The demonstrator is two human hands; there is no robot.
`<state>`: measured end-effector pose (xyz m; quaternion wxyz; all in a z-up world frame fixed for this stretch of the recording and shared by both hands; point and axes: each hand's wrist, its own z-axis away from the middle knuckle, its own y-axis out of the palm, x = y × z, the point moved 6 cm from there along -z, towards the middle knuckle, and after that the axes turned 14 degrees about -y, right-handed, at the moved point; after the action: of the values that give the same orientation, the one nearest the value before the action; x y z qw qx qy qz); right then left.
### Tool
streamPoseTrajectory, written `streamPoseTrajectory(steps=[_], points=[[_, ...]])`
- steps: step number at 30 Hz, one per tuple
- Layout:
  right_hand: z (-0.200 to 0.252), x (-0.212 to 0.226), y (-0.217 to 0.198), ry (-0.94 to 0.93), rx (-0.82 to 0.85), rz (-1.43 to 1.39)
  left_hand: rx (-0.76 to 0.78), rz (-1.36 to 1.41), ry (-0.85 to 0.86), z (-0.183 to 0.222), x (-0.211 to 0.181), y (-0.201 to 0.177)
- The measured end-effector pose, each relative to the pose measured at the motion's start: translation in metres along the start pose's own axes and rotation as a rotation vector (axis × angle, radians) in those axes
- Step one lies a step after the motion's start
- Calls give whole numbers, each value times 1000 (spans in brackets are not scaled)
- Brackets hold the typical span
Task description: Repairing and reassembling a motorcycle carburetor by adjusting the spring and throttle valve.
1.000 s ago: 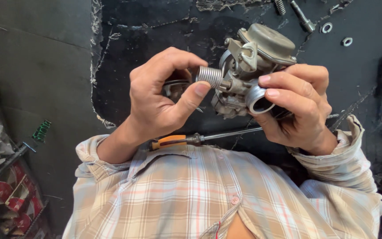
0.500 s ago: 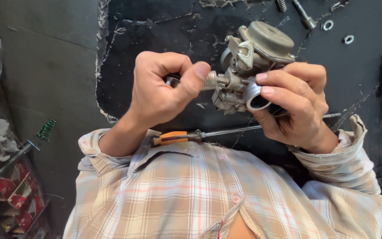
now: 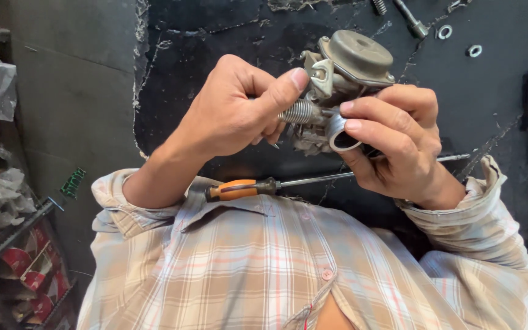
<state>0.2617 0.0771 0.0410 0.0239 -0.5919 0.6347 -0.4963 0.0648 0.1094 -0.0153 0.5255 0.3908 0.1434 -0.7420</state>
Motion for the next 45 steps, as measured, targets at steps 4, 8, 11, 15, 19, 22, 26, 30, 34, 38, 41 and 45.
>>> streamPoseTrajectory(steps=[4, 8, 11, 15, 19, 22, 26, 30, 34, 38, 41, 45], points=[[10, -3, 2, 7, 0, -32, -92, -200, 30, 6, -17, 2], [2, -1, 0, 3, 2, -28, -80, -258, 56, 2, -17, -1], [3, -2, 0, 4, 5, -25, 1, -187, -25, -2, -9, -1], [3, -1, 1, 8, 10, -27, -9, -179, -85, 1, -4, -2], [10, -2, 2, 13, 9, -29, -95, -319, 21, 4, -12, -4], [10, -1, 2, 9, 9, -26, -121, -359, 7, 7, -15, -2], [-1, 1, 1, -1, 3, -16, -93, -343, -33, 3, -15, 2], [5, 0, 1, -18, 3, -34, -69, -342, -86, 3, -18, 8], [10, 0, 2, -19, 4, -36, -237, -557, 67, 10, -27, 10], [-8, 4, -3, -19, -6, -44, -314, -644, 311, 23, -29, 12], [-10, 9, 0, -38, -7, -38, -286, -641, 422, 33, -34, 11], [-11, 18, 5, -47, 3, 61, -174, -573, 420, 41, -36, 12]])
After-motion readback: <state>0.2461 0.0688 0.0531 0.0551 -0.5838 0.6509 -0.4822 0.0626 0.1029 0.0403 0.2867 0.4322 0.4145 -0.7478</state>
